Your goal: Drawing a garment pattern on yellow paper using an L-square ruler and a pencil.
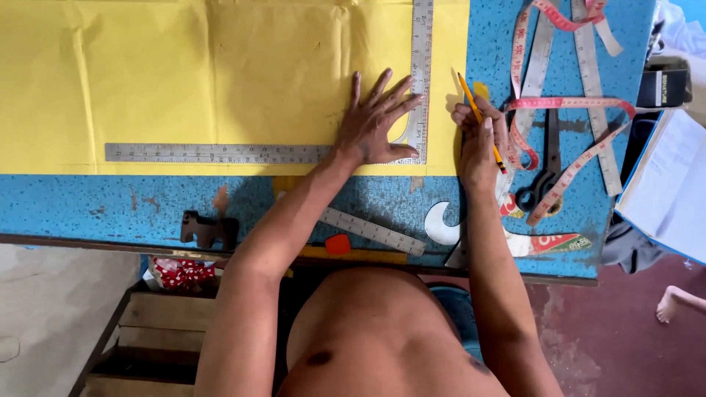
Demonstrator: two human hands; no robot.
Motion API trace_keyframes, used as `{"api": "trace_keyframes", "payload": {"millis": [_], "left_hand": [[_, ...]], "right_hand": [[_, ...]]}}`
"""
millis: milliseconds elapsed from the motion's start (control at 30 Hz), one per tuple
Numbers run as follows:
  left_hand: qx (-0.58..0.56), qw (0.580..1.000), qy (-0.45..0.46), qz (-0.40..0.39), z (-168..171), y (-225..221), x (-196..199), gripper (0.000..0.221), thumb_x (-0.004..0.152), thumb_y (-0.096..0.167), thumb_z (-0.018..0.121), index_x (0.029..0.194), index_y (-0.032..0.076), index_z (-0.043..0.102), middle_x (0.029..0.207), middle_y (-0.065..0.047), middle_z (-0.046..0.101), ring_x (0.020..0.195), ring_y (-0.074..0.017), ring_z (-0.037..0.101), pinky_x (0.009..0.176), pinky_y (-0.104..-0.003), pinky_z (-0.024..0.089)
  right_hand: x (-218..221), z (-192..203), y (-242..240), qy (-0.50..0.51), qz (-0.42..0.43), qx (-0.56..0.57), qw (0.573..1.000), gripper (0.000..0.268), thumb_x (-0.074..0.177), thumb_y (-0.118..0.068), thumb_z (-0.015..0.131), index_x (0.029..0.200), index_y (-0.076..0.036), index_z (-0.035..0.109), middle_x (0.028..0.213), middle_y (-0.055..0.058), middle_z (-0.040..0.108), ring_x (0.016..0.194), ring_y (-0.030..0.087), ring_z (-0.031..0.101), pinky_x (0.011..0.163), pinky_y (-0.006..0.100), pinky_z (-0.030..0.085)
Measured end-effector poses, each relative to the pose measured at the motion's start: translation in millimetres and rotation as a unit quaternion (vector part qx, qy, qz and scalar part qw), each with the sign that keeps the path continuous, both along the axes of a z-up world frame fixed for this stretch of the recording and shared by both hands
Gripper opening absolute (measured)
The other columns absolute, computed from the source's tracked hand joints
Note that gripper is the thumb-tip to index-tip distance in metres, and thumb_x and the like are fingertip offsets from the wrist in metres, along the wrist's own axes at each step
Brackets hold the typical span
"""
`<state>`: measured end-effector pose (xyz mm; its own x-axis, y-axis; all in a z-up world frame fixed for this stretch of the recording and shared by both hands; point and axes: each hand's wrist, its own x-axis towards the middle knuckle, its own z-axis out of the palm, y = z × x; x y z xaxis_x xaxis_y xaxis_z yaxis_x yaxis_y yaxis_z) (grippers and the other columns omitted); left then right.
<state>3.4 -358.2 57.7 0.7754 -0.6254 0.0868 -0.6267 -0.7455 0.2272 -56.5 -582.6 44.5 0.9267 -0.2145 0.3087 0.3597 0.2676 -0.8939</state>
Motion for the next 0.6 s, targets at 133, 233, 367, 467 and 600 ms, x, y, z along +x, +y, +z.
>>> {"api": "trace_keyframes", "payload": {"millis": [133,233,367,467,600], "left_hand": [[-0.003,1.000,0.003,-0.002,-3.2,0.0,1.5,0.107,0.079,0.089,0.063,0.163,0.032,0.030,0.172,0.000,0.014,0.160,-0.0322,0.009,0.120,-0.074,-0.006],[-0.007,1.000,0.000,-0.004,-8.5,0.4,2.1,0.108,0.077,0.090,0.064,0.162,0.032,0.032,0.172,-0.001,0.014,0.160,-0.0334,0.009,0.119,-0.076,-0.005],[-0.020,1.000,-0.004,-0.009,-8.8,0.8,1.4,0.108,0.077,0.089,0.066,0.162,0.030,0.033,0.172,-0.002,0.015,0.159,-0.0344,0.010,0.119,-0.075,-0.006],[0.020,0.999,0.044,0.013,21.3,-1.5,-2.4,0.106,0.079,0.089,0.061,0.163,0.036,0.027,0.173,0.000,0.016,0.160,-0.0320,0.008,0.122,-0.072,-0.004],[0.034,0.995,0.094,0.025,36.9,-0.4,-6.3,0.102,0.080,0.088,0.058,0.164,0.038,0.027,0.174,0.000,0.020,0.161,-0.0314,0.009,0.124,-0.069,-0.001]], "right_hand": [[0.9,2.2,0.8,-0.003,0.008,-0.013,1.000,0.046,0.108,-0.041,0.058,0.134,-0.003,0.054,0.121,0.018,0.066,0.114,0.025,0.065,0.106,0.034,0.053],[0.0,1.3,1.0,0.006,0.003,-0.011,1.000,0.043,0.108,-0.039,0.059,0.131,-0.004,0.055,0.118,0.016,0.067,0.112,0.024,0.066,0.104,0.032,0.053],[0.7,1.1,2.4,0.012,-0.015,-0.031,0.999,0.040,0.109,-0.036,0.054,0.130,-0.002,0.055,0.113,0.018,0.068,0.107,0.024,0.067,0.100,0.033,0.054],[9.3,4.4,5.9,0.002,-0.030,-0.075,0.997,0.038,0.112,-0.029,0.049,0.133,0.002,0.053,0.111,0.022,0.069,0.104,0.026,0.069,0.097,0.034,0.055],[28.9,14.6,9.2,-0.007,-0.046,-0.208,0.977,0.040,0.111,-0.029,0.057,0.137,0.001,0.057,0.119,0.025,0.070,0.113,0.028,0.068,0.098,0.041,0.052]]}}
